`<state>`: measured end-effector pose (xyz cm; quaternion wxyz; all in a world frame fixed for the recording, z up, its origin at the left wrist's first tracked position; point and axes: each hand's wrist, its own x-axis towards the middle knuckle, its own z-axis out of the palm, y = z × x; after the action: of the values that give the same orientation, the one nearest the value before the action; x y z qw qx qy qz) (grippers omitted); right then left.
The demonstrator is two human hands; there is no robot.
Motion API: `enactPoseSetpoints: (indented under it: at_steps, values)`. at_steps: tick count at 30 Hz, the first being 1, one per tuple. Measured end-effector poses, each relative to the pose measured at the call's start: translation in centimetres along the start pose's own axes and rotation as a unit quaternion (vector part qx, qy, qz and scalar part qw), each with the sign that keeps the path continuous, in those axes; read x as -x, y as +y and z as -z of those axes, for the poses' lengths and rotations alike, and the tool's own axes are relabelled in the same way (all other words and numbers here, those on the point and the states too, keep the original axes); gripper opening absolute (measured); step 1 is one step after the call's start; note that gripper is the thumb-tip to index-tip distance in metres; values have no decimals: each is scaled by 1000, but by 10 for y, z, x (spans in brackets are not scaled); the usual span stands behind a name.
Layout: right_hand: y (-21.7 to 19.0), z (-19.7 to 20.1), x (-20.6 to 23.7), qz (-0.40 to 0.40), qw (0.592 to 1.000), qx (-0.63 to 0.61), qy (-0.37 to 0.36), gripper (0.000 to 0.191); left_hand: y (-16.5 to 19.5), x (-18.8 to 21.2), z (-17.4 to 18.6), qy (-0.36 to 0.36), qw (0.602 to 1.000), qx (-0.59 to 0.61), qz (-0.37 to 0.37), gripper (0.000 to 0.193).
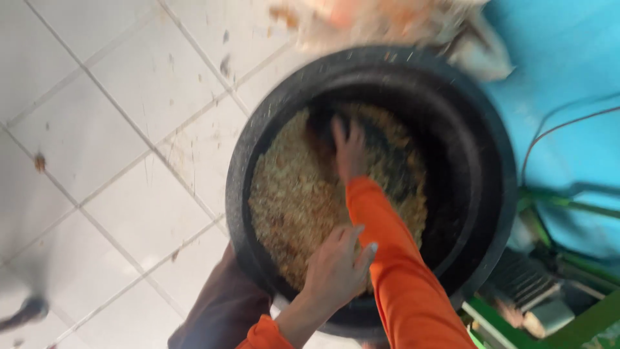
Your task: The person sits on the floor operating a green grain mill, guiding material from the discharge tray into the machine and using a scoop to move freshly ground grain from the tray into a large black basin. They stir the ground grain in the basin, pour more material into the mill, and finally scoop ground grain from a basin into a plastic bag.
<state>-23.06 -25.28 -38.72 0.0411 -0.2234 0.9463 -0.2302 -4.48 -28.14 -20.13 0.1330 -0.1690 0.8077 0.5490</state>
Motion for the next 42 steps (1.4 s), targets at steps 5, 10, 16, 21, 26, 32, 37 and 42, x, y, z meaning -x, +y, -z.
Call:
enactPoseSetpoints:
  at_steps: [5,10,16,21,26,32,37,42]
  values:
    - [22,63,65,23,971,51,-234,101,2,-4,-2,6,999,-42,-14,44]
    - [60,101,92,-97,961,84,-245,88,-4,1,0,-61,993,-93,31,48]
    - [-5,60,-18,-305,912,-216,167,83,-4,0,7,-9,999,-44,12,46]
    - [-68,16,-2,-34,998,42,42,91,5,-3,10,55,998,-32,5,43]
    - [10,54,54,93,987,-54,-118,95,10,-1,9,29,999,-35,1,44]
    - [100,96,64,-71,964,126,-223,95,15,3,8,-29,999,-20,40,47]
    - [54,49,-16,-296,936,-127,138,78,15,-2,6,11,1000,-16,24,44]
    - [-30,-13,-2,122,986,112,-12,82,9,-2,2,37,999,-21,20,44]
